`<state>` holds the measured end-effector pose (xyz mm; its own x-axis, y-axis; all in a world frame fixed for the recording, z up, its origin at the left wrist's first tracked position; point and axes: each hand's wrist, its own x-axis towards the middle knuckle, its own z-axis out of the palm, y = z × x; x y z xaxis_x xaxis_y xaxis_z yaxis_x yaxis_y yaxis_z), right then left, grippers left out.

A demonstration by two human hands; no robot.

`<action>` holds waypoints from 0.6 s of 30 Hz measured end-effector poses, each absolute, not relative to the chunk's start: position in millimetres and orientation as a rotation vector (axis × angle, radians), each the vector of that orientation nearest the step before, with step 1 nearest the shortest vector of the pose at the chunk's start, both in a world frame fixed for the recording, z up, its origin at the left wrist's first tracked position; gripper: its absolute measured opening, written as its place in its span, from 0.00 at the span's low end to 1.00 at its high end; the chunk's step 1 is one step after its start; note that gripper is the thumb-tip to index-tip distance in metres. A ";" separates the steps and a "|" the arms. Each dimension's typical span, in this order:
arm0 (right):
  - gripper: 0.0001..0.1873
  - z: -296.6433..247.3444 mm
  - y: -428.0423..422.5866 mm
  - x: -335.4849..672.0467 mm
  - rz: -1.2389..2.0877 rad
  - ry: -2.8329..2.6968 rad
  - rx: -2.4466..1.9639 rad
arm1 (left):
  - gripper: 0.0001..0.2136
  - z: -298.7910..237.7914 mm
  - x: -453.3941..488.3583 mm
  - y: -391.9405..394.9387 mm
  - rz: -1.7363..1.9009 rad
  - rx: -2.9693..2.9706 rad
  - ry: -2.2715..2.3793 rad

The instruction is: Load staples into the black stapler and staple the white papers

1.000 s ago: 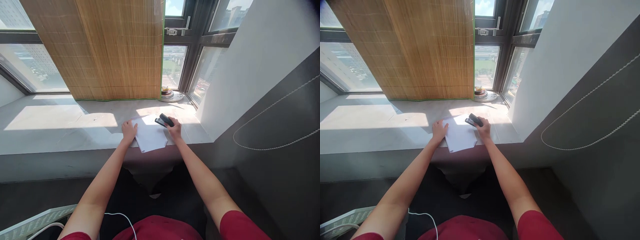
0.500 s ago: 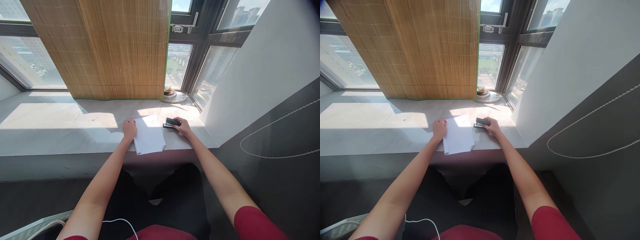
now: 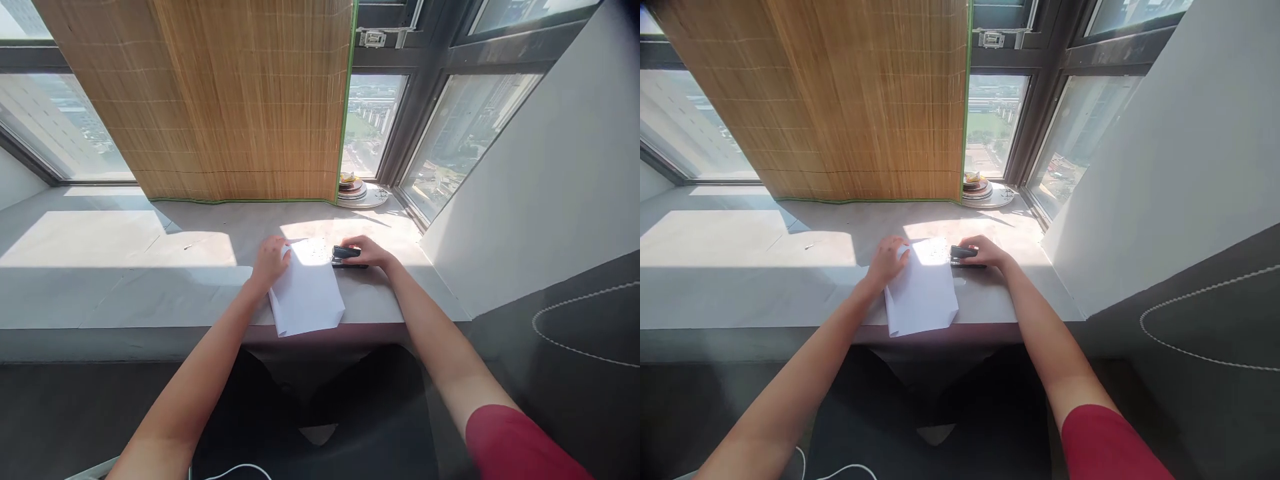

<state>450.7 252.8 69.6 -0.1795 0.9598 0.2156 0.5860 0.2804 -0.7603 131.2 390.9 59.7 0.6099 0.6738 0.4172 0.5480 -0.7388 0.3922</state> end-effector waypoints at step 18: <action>0.19 62.7 246.2 433.8 0.130 -1.936 -1.450 | 0.23 64.6 164.8 399.2 0.218 2.815 -0.199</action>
<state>433.8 246.2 62.7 -0.1240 0.8736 0.4706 0.8031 0.3669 -0.4695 164.8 399.2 64.6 0.9788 -0.1128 0.1709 -0.1600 -0.9423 0.2941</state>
